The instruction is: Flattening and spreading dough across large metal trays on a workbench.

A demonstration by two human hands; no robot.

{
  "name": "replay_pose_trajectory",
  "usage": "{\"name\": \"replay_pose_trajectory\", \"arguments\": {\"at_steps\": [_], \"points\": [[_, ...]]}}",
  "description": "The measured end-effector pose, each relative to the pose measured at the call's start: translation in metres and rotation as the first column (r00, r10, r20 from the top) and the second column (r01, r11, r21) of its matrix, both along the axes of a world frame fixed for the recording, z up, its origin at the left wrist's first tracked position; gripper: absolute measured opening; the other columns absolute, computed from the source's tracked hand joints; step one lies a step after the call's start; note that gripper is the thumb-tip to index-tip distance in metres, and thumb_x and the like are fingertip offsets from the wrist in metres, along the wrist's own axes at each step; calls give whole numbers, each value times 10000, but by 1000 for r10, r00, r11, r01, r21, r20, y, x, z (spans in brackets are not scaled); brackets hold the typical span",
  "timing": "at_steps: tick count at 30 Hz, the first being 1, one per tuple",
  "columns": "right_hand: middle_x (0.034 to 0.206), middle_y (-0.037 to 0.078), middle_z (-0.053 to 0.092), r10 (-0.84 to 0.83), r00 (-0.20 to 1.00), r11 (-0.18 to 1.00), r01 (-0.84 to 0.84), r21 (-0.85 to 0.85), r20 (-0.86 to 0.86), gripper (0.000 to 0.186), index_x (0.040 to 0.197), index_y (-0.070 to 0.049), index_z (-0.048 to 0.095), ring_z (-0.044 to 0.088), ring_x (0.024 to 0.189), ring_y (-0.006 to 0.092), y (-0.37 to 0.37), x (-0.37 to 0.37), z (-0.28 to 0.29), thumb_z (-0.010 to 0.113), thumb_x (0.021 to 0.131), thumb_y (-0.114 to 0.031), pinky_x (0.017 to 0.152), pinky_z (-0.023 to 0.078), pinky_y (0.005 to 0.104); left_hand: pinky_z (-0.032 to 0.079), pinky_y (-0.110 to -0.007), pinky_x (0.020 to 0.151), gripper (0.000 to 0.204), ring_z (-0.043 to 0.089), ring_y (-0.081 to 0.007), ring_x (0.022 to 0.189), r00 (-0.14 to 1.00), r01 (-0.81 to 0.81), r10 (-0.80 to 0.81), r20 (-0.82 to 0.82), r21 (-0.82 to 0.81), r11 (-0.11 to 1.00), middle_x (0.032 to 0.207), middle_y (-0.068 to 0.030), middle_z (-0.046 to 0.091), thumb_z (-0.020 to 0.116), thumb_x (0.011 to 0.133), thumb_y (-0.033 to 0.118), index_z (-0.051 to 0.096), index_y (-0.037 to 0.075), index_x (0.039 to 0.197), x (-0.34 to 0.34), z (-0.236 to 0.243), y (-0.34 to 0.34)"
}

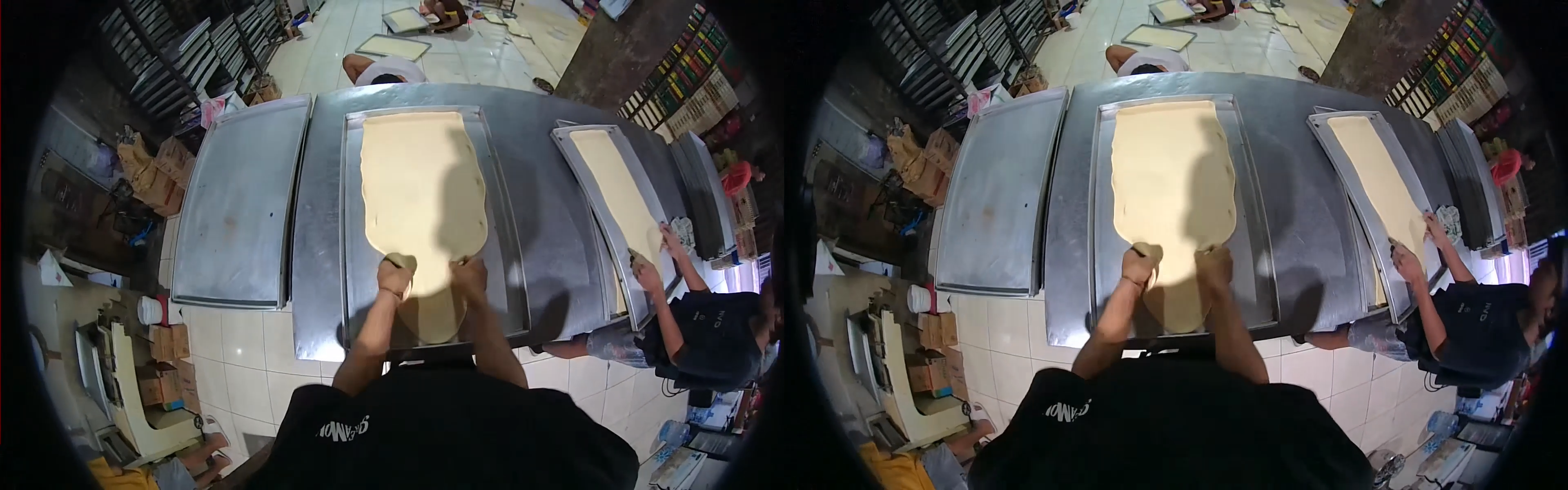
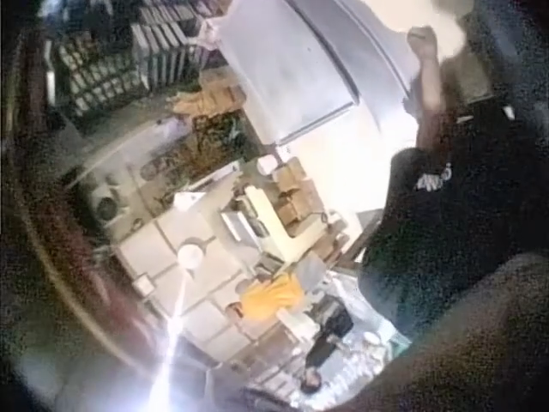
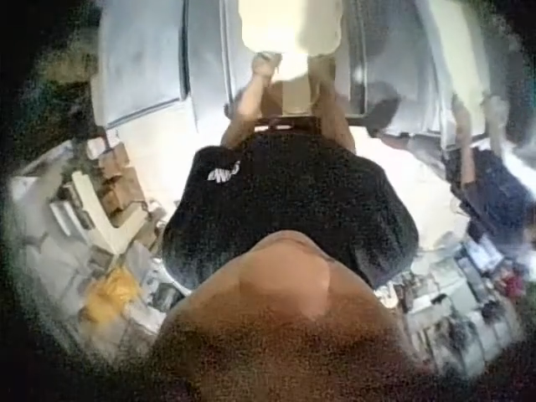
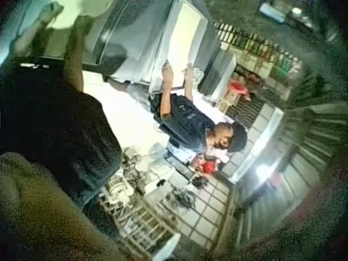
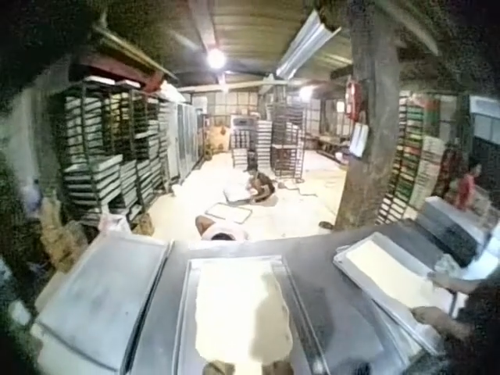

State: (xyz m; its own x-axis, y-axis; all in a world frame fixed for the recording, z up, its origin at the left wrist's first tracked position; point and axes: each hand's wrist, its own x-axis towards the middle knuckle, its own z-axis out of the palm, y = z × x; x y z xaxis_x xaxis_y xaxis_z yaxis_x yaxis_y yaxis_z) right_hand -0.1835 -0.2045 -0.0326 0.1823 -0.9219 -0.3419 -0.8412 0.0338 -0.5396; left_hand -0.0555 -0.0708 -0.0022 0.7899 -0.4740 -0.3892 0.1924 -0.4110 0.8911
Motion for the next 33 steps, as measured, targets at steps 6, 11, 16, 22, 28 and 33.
{"name": "replay_pose_trajectory", "arguments": {"at_steps": [6, 11, 16, 22, 28, 33], "points": [[656, 102, 593, 119, 926, 992, -93, -88, 358, 271, 774, 46, 557, 533, 562, 207, 4, 4, 6, 647, 743, -208, 556, 440, 312, 474, -309, 578, 307, 588, -233, 639, 951, -174, 144, 272, 90, 981, 753, -155, 629, 626, 767, 255, 614, -48, 817, -17, 12, -28], [702, 80, 579, -54, 975, 954, 114, -279, 216, 248, 779, 32, 551, 493, 562, 172, 4, -56, 3, 685, 753, -175, 538, 423, 279, 488, -336, 592, 332, 598, -282, 607, 897, -441, 435, -73, -102, 892, 709, -156, 639, 626, 782, 258, 622, -60, 877, 16, -58, 24], [894, 154, 613, -126, 939, 986, 155, -67, 321, 464, 1064, 58, 482, 596, 749, 239, 32, -78, 14, 688, 771, -237, 663, 485, 323, 487, -336, 565, 267, 568, -259, 549, 914, -388, 398, 80, -120, 914, 657, -152, 623, 631, 754, 202, 631, -56, 821, 2, -79, 66], [923, 196, 630, 128, 991, 969, -135, -206, -50, 539, 1104, 79, 502, 617, 803, 291, 97, -62, 32, 637, 783, -333, 684, 488, 364, 478, -323, 516, 188, 557, -226, 552, 889, -299, 115, 443, 373, 878, 706, -146, 633, 664, 711, 117, 618, -66, 722, -79, -24, 51], [902, 217, 643, 135, 973, 986, -151, 73, 186, 492, 1004, 101, 573, 618, 790, 292, 76, -58, 58, 616, 794, -341, 672, 480, 361, 488, -366, 596, 305, 577, -286, 580, 900, 92, -124, -417, -94, 991, 688, -141, 629, 686, 693, 256, 654, -8, 842, -53, -25, 65], [885, 233, 654, 46, 941, 946, -149, 287, 337, 483, 925, 118, 630, 619, 780, 292, 65, -73, 63, 599, 803, -348, 662, 474, 359, 495, -365, 643, 315, 611, -316, 682, 971, -211, 202, 130, 57, 976, 728, -155, 633, 696, 699, 288, 652, -8, 796, -78, -1, 38]]}}
